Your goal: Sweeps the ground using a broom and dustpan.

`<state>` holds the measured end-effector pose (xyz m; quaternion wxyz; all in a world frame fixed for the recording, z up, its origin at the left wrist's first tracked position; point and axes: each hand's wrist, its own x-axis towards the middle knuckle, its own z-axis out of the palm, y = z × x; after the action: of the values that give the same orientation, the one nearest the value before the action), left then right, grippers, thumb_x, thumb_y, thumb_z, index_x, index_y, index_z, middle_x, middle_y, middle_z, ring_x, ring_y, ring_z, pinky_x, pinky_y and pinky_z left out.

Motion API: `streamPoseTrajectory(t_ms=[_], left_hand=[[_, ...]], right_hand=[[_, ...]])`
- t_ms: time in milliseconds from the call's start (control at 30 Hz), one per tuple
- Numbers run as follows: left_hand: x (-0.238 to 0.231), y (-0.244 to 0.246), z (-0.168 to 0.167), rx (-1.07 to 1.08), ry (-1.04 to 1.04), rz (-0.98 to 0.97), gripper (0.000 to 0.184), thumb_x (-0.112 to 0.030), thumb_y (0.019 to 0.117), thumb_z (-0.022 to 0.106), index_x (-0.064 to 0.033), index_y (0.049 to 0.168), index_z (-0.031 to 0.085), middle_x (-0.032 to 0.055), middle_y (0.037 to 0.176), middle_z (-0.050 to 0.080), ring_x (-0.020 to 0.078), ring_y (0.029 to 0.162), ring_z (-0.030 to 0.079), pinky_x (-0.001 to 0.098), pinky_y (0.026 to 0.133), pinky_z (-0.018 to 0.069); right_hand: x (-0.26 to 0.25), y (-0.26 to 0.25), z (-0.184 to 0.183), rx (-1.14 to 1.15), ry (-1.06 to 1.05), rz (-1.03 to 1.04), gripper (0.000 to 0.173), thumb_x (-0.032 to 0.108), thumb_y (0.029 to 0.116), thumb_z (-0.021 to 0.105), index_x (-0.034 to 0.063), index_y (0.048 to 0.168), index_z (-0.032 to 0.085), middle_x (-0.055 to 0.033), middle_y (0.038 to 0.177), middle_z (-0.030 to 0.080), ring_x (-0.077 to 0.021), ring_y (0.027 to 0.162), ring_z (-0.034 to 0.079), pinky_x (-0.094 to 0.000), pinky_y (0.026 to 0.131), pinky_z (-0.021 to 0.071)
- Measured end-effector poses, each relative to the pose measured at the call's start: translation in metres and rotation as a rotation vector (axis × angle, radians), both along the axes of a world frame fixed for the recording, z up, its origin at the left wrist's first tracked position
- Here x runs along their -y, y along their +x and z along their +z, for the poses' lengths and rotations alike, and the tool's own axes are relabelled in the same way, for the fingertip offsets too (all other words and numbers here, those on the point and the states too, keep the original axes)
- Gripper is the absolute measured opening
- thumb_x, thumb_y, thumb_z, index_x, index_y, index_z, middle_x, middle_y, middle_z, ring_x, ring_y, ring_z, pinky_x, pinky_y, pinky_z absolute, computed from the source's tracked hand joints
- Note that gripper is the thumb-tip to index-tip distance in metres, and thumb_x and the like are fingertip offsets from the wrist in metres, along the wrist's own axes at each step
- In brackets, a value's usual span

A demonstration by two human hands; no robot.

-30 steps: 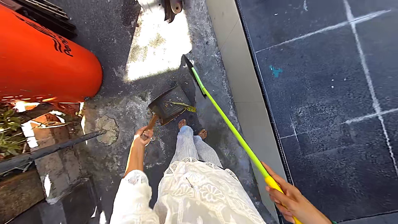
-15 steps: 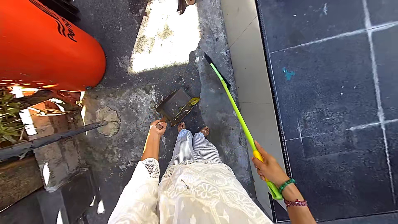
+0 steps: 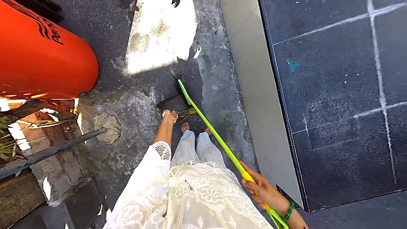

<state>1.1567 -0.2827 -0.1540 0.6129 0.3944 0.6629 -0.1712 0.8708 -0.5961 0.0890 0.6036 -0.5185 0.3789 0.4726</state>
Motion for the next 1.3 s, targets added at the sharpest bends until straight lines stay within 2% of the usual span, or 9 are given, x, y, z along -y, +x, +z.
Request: streamPoseTrajectory(t_ms=[200, 300, 433, 533, 633, 767, 900, 1133, 1300], left_hand=[[-0.014, -0.008, -0.007, -0.018, 0.003, -0.004, 0.017, -0.029, 0.1055, 0.039, -0.0135, 0.102, 0.044, 0.0039, 0.079, 0.044, 0.0152, 0.06, 0.045, 0.0304, 0.054, 0.0436], [-0.016, -0.01, -0.008, -0.022, 0.005, -0.044, 0.016, -0.026, 0.1054, 0.039, -0.0114, 0.102, 0.046, 0.005, 0.079, 0.045, 0.0155, 0.06, 0.045, 0.0303, 0.054, 0.0432], [-0.03, -0.014, -0.002, -0.03, -0.028, -0.052, 0.015, -0.023, 0.1049, 0.039, -0.0121, 0.098, 0.044, 0.0029, 0.071, 0.045, 0.0124, 0.051, 0.044, 0.0253, 0.047, 0.0415], [-0.053, -0.022, 0.003, -0.029, -0.046, -0.057, 0.012, -0.021, 0.1035, 0.043, -0.0124, 0.096, 0.045, 0.0022, 0.069, 0.045, 0.0111, 0.05, 0.045, 0.0239, 0.045, 0.0424], [-0.077, -0.04, -0.001, -0.031, -0.062, -0.088, 0.017, -0.025, 0.1049, 0.045, -0.011, 0.096, 0.047, 0.0025, 0.066, 0.045, 0.012, 0.048, 0.045, 0.0251, 0.045, 0.0434], [-0.108, -0.073, -0.005, -0.014, -0.175, 0.066, 0.016, -0.022, 0.1044, 0.043, -0.0084, 0.097, 0.047, 0.0025, 0.062, 0.044, 0.0103, 0.043, 0.044, 0.0226, 0.04, 0.0435], [-0.126, -0.091, 0.017, 0.022, -0.287, 0.277, 0.017, -0.022, 0.1049, 0.039, -0.0099, 0.094, 0.045, 0.0008, 0.06, 0.043, 0.007, 0.04, 0.042, 0.0174, 0.035, 0.0391], [-0.133, -0.074, 0.027, 0.049, -0.181, 0.369, 0.02, -0.02, 0.1029, 0.039, -0.0125, 0.084, 0.042, 0.0012, 0.056, 0.042, 0.0096, 0.04, 0.042, 0.0202, 0.038, 0.0404], [-0.116, -0.054, 0.011, 0.009, -0.028, 0.249, 0.014, -0.022, 0.103, 0.042, -0.0139, 0.091, 0.042, 0.0019, 0.068, 0.042, 0.0119, 0.049, 0.043, 0.0235, 0.046, 0.042]], right_hand=[[-0.025, -0.046, 0.027, 0.056, -0.232, 0.054, 0.081, 0.013, 0.0981, 0.056, 0.0218, 0.167, 0.014, -0.0038, 0.076, 0.055, -0.0108, 0.047, 0.047, -0.03, 0.042, 0.045], [-0.045, -0.042, -0.02, 0.075, -0.232, 0.053, 0.076, 0.015, 0.0968, 0.056, 0.0157, 0.165, 0.022, -0.0157, 0.132, 0.065, -0.0157, 0.097, 0.068, -0.0369, 0.088, 0.0563], [-0.07, -0.032, -0.045, 0.047, -0.035, -0.101, 0.076, 0.011, 0.1002, 0.056, 0.0167, 0.165, 0.019, -0.0016, 0.075, 0.054, -0.0077, 0.05, 0.048, -0.0245, 0.044, 0.0434], [-0.061, -0.034, -0.011, 0.101, -0.014, 0.019, 0.077, 0.018, 0.097, 0.061, 0.0229, 0.165, 0.025, -0.0071, 0.099, 0.066, -0.0105, 0.059, 0.056, -0.029, 0.053, 0.0513], [-0.044, -0.038, 0.032, 0.078, 0.029, 0.0, 0.079, 0.018, 0.0962, 0.059, 0.0265, 0.166, 0.021, 0.0002, 0.074, 0.054, -0.009, 0.045, 0.045, -0.0267, 0.039, 0.0419], [-0.028, -0.021, 0.061, 0.107, -0.09, 0.09, 0.079, 0.017, 0.0975, 0.058, 0.0273, 0.166, 0.019, -0.0015, 0.075, 0.054, -0.0108, 0.043, 0.043, -0.0292, 0.038, 0.0412], [-0.019, 0.026, 0.025, 0.248, -0.383, 0.348, 0.076, 0.017, 0.0992, 0.058, 0.0315, 0.166, 0.023, -0.0096, 0.082, 0.061, -0.0162, 0.044, 0.049, -0.0367, 0.041, 0.0471], [-0.043, 0.154, -0.089, 0.227, -0.62, 0.773, 0.074, 0.016, 0.1035, 0.052, 0.0248, 0.167, 0.015, -0.0311, 0.118, 0.066, -0.045, 0.096, 0.068, -0.0599, 0.087, 0.0529], [-0.044, 0.154, -0.103, 0.095, -0.349, 0.659, 0.075, 0.016, 0.1053, 0.053, 0.0279, 0.167, 0.012, -0.0178, 0.099, 0.062, -0.0211, 0.057, 0.057, -0.0383, 0.055, 0.0527]])
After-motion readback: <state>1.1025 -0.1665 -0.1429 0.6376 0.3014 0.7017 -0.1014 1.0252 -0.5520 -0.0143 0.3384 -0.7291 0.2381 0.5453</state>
